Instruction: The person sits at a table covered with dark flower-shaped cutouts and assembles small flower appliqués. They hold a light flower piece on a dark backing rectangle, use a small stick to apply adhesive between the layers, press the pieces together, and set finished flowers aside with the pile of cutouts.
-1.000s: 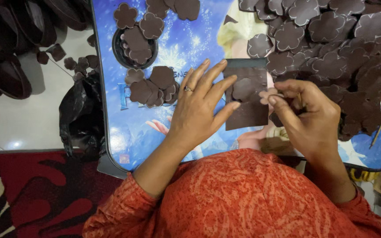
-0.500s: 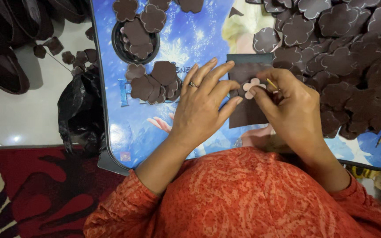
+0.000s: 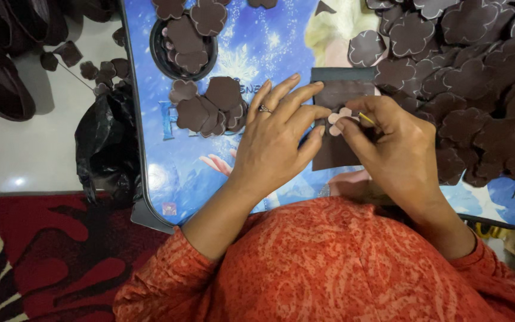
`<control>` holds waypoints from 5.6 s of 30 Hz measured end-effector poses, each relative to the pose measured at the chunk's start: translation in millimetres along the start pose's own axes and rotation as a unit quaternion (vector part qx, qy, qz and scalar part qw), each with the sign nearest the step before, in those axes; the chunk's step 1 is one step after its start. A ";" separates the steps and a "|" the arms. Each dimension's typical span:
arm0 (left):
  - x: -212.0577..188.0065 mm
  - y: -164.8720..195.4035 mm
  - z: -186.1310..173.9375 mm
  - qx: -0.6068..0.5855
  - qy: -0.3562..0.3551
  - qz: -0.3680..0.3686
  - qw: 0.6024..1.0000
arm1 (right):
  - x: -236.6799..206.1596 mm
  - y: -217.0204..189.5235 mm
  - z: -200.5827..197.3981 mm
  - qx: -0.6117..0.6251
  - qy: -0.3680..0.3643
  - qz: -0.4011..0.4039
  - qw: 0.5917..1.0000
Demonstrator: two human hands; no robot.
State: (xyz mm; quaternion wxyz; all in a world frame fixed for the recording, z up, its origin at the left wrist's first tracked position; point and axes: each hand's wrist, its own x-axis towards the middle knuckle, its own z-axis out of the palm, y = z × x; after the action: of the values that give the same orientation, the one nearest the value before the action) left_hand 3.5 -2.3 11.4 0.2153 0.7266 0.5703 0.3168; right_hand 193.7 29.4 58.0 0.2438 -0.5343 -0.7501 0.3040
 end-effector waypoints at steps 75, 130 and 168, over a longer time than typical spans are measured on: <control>0.1 2.0 -0.2 0.023 -0.008 -0.002 1.000 | -26.1 15.2 -4.1 -0.055 0.013 0.005 0.998; -14.8 14.2 8.6 0.202 -0.013 0.175 0.964 | -42.9 24.0 -34.2 0.101 0.101 -0.022 0.989; -23.9 18.1 22.6 0.276 -0.017 0.174 0.945 | -17.9 11.0 -3.8 -0.072 -0.018 -0.160 0.984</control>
State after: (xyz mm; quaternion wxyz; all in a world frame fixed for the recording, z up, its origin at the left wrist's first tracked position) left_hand 28.4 -29.0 2.5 -0.0423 0.8510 0.4960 0.1674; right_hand 209.0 15.8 52.0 0.2362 -0.4180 -0.8503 0.2156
